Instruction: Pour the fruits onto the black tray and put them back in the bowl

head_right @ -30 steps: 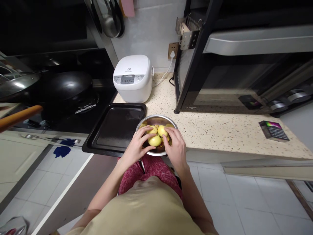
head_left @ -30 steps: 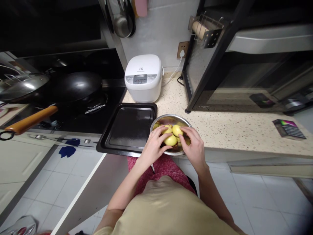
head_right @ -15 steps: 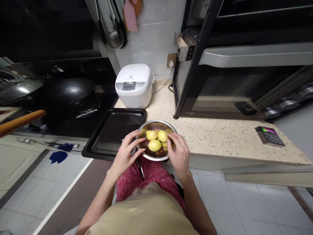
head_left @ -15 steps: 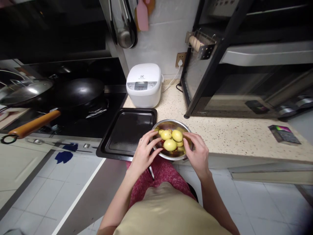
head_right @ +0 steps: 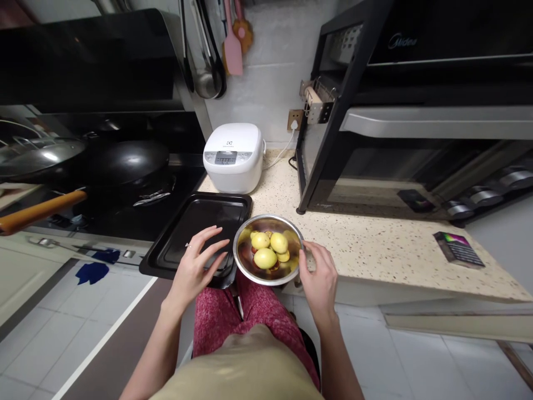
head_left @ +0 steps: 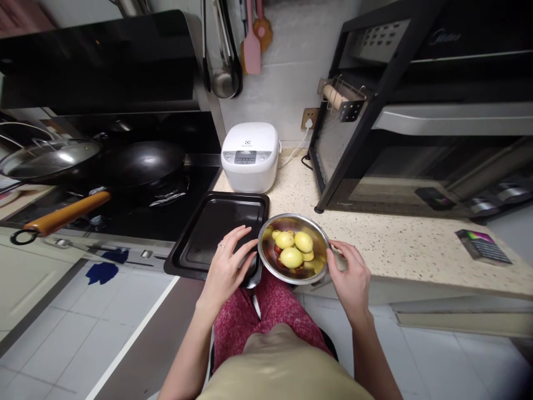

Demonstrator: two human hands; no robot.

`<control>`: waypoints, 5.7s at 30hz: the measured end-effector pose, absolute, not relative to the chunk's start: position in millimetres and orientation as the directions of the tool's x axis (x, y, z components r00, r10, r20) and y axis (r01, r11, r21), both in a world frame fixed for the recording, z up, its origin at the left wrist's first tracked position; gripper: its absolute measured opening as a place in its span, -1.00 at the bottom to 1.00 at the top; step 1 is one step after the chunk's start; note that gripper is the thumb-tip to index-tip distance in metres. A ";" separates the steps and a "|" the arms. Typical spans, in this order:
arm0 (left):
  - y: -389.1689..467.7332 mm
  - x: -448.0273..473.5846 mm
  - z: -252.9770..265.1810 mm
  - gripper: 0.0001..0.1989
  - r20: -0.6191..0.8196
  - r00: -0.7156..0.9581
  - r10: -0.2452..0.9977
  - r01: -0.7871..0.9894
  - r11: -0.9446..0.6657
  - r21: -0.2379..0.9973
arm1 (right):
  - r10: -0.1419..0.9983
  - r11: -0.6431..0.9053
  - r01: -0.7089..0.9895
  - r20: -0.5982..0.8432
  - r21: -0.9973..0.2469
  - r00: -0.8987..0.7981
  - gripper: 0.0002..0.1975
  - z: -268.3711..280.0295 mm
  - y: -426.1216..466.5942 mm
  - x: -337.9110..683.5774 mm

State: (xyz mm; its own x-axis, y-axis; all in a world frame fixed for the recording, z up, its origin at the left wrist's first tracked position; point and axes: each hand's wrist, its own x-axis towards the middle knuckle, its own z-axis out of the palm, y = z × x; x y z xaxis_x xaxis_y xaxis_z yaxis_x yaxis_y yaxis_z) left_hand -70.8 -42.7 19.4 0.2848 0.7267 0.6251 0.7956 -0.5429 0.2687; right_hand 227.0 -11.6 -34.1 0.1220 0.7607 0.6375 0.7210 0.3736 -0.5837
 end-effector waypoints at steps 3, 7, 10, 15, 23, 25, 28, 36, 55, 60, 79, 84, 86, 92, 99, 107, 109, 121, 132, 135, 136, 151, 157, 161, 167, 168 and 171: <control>-43.2 -71.0 19.0 -0.66 0.621 0.293 0.727 0.791 -0.549 0.270 | 0.804 0.322 0.709 0.576 -0.628 0.145 -0.75 -35.3 -10.4 227.5; -44.9 -71.1 21.2 -0.65 0.623 0.293 0.725 0.780 -0.558 0.283 | 0.845 0.265 0.689 0.507 -0.675 0.171 -0.69 -38.0 -10.0 226.7; -45.9 -71.5 22.7 -0.64 0.626 0.289 0.724 0.772 -0.563 0.294 | 0.872 0.203 0.669 0.443 -0.715 0.209 -0.60 -42.5 -9.0 226.0; -46.9 -72.0 22.6 -0.64 0.609 0.301 0.734 0.771 -0.563 0.298 | 0.935 0.063 0.609 0.260 -0.791 0.241 -0.50 -46.9 -5.5 228.8; -44.8 -61.3 20.3 -0.61 0.572 0.361 0.737 0.753 -0.592 0.288 | 0.989 -0.142 0.428 -0.115 -0.893 0.088 -0.61 -49.2 3.2 229.4; -44.0 -55.4 18.9 -0.55 0.556 0.389 0.734 0.735 -0.612 0.293 | 0.990 -0.119 0.439 -0.074 -0.891 0.119 -0.65 -49.5 6.1 227.2; -43.3 -46.9 17.2 -0.43 0.538 0.428 0.726 0.701 -0.642 0.310 | 0.985 -0.078 0.491 0.009 -0.867 0.174 -0.69 -45.9 10.6 224.6; -39.4 -39.5 11.2 -0.26 0.515 0.342 0.786 0.666 -0.589 0.458 | 0.966 0.096 0.649 0.229 -0.754 0.123 -0.74 -3.8 32.6 209.3; 5.1 -83.6 -44.9 0.03 0.416 -0.195 0.888 0.683 -0.181 0.708 | 0.888 0.441 0.867 0.252 -0.233 -0.384 -0.60 63.4 77.0 70.5; 9.6 -82.2 -54.6 0.06 0.400 -0.306 0.864 0.658 -0.111 0.745 | 0.888 0.441 0.881 0.222 -0.172 -0.402 -0.60 68.2 73.6 57.1; -1.9 -81.7 -26.3 0.16 0.116 -0.403 0.908 0.780 0.274 0.563 | 0.860 0.446 0.895 0.285 -0.018 -0.423 -0.62 98.0 74.8 43.8; -3.6 -81.7 -24.9 0.10 0.124 -0.376 0.918 0.823 0.269 0.499 | 0.859 0.445 0.895 0.287 -0.011 -0.424 -0.62 101.8 77.3 45.9; -4.4 -82.6 -25.8 0.10 0.141 -0.363 0.921 0.839 0.257 0.479 | 0.863 0.441 0.898 0.281 -0.011 -0.420 -0.62 103.1 78.8 46.9; -5.5 -83.9 -28.2 0.15 0.165 -0.346 0.924 0.860 0.242 0.449 | 0.869 0.425 0.905 0.287 -0.010 -0.404 -0.62 106.9 82.9 49.9; -5.5 -82.8 -25.9 0.14 0.137 -0.358 0.923 0.856 0.267 0.443 | 0.883 0.378 0.926 0.309 -0.018 -0.354 -0.64 108.6 84.2 51.2; -6.1 -83.2 -27.1 0.10 0.168 -0.332 0.928 0.878 0.239 0.414 | 0.888 0.314 0.945 0.380 -0.091 -0.259 -0.57 114.7 85.2 69.5; -6.7 -82.3 -25.6 0.08 0.164 -0.328 0.930 0.889 0.245 0.388 | 0.890 0.280 0.952 0.405 -0.121 -0.211 -0.55 116.5 83.5 79.9; -16.2 -88.5 -21.2 -0.19 0.265 -0.246 0.932 0.922 0.140 0.361 | 0.893 0.099 0.815 0.412 -0.570 0.180 -0.63 53.4 64.4 196.6; -9.1 -72.1 -21.9 -0.61 0.263 0.032 0.964 0.927 -0.127 0.353 | 0.977 -0.114 0.245 -0.064 -0.963 0.202 -0.64 -22.6 26.3 243.5; -7.1 -66.0 -24.1 -0.57 0.251 0.038 0.967 0.936 -0.122 0.330 | 0.973 -0.164 0.176 -0.130 -0.971 0.189 -0.58 -24.6 20.0 239.1; -6.7 -65.2 -24.1 -0.55 0.251 0.038 0.967 0.941 -0.119 0.317 | 0.973 -0.183 0.167 -0.154 -0.969 0.173 -0.54 -24.8 18.7 237.4; 11.2 -64.8 -23.6 -0.62 0.217 0.096 0.971 0.979 -0.131 0.154 | 0.988 -0.072 0.406 -0.009 -0.911 0.156 -0.43 -36.4 19.4 233.3; 6.3 -65.2 -21.6 -0.63 0.269 0.047 0.962 0.956 -0.121 0.266 | 0.917 0.079 0.632 0.305 -0.771 0.258 -0.59 -16.7 7.7 227.9; -8.8 -63.7 -7.1 -0.69 0.400 -0.026 0.916 0.861 -0.183 0.475 | 0.815 0.348 0.653 0.561 -0.672 0.143 -0.72 -3.5 -3.2 212.0; -38.0 -35.1 16.3 -0.74 0.556 0.041 0.830 0.632 -0.453 0.629 | 0.823 0.561 0.422 0.534 -0.712 -0.193 -0.76 7.9 -19.3 173.2; -41.1 -28.7 16.2 -0.75 0.571 0.050 0.820 0.611 -0.477 0.632 | 0.830 0.555 0.400 0.515 -0.729 -0.212 -0.75 8.3 -20.7 168.1; -46.2 -13.6 9.4 -0.76 0.606 0.061 0.793 0.576 -0.523 0.628 | 0.858 0.514 0.366 0.463 -0.775 -0.223 -0.73 6.3 -22.8 158.2</control>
